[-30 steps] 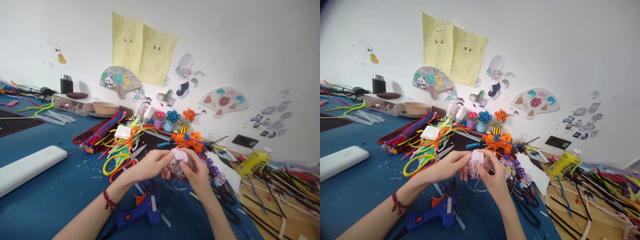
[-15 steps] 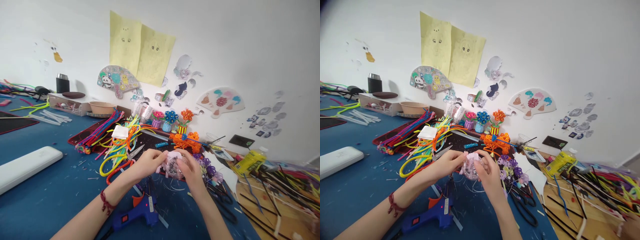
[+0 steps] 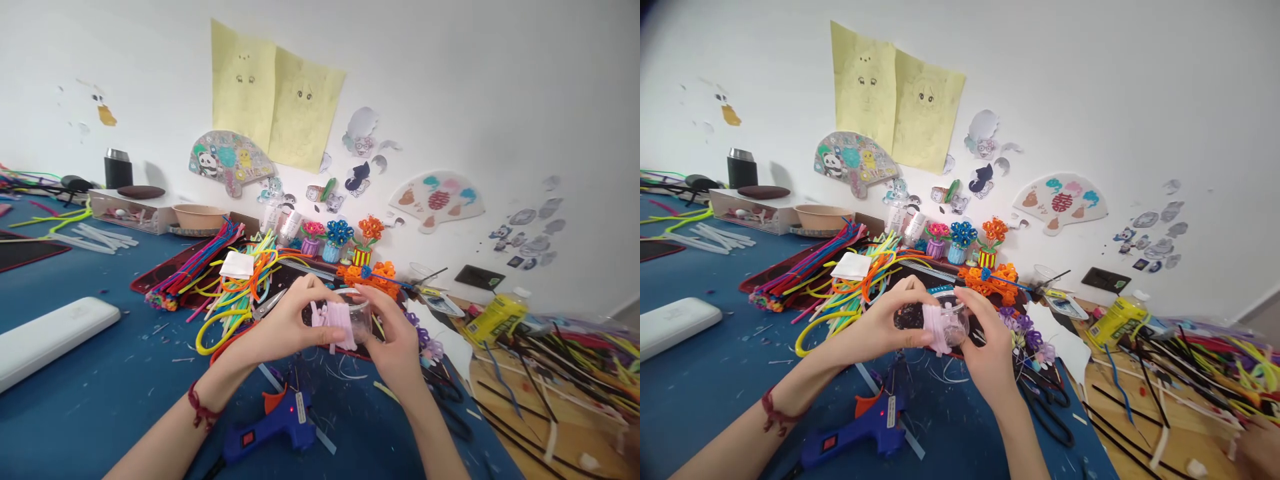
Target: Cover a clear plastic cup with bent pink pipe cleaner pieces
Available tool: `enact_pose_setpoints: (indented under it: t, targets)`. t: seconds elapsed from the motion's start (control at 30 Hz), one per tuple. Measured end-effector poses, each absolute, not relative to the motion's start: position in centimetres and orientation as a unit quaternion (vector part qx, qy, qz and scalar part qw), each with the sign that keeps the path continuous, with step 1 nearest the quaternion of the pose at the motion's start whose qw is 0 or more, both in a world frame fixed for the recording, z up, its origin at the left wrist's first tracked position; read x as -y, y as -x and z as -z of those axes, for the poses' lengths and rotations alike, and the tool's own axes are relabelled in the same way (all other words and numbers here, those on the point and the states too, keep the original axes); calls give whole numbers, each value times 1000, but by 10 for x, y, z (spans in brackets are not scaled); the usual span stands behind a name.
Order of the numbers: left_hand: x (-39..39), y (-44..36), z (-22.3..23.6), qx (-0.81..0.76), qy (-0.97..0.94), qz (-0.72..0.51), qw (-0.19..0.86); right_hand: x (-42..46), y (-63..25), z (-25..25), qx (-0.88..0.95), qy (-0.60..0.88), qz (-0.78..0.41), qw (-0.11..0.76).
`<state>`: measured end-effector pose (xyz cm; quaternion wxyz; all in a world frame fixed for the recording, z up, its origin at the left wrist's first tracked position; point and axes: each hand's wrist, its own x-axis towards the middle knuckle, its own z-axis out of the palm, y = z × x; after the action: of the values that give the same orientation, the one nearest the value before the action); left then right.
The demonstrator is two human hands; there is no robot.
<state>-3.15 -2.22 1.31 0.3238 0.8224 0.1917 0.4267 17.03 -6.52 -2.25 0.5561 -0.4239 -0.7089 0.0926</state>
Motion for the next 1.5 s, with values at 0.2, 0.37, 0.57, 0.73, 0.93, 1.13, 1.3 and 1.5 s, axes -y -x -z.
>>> enact_pose_setpoints:
  t: [0.2,0.37,0.57,0.73,0.93,1.13,1.3,1.5]
  targets:
    - [25,26,-6,-223,-863,-448,64,63,-173,20,713,402,-81,569]
    - [23,26,3,-181,-842,-477,-173,67,-173,16,730,382,-185,536]
    - [25,25,6,-160,-846,-454,-230,73,-169,14,729,414,7,545]
    - [22,22,11,-206,-863,-408,-216,72,-172,10,712,408,115,560]
    - [24,19,17,-231,-874,-385,-185,74,-172,8,707,413,134,558]
    - [23,20,15,-199,-886,-369,-197,76,-171,7,723,415,131,536]
    - [27,19,15,-241,-873,-412,-100,76,-170,7,713,427,113,544]
    - [33,32,-19,-301,-824,-467,106,60,-180,19,655,523,-76,540]
